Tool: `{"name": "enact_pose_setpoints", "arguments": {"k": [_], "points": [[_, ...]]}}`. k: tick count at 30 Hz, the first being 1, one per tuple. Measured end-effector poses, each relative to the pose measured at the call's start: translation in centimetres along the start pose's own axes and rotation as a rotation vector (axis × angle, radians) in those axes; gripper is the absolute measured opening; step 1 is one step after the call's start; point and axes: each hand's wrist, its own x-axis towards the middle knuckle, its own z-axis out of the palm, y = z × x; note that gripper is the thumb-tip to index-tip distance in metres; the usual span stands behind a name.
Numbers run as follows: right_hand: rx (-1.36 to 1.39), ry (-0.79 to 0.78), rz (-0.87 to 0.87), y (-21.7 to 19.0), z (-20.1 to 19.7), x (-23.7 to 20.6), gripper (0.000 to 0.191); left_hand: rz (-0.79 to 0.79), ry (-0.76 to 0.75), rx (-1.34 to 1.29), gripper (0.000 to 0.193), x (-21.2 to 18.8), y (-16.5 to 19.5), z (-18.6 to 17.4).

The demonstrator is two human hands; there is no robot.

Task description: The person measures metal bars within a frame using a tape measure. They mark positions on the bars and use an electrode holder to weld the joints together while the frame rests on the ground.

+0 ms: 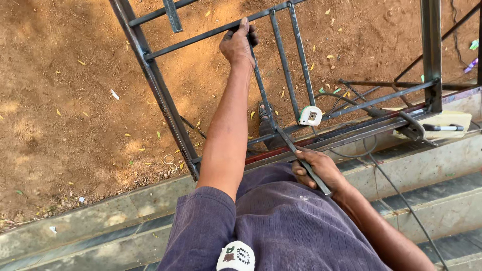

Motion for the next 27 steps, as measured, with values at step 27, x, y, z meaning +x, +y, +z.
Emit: {"name": "enact_pose_setpoints", "arguments": {"k": [27], "points": [[-0.087,0.116,0.026,0.3,0.0,-0.2,0.022,0.028,-0.004,-0.021,0.012,0.3,-0.4,0.1]]}}
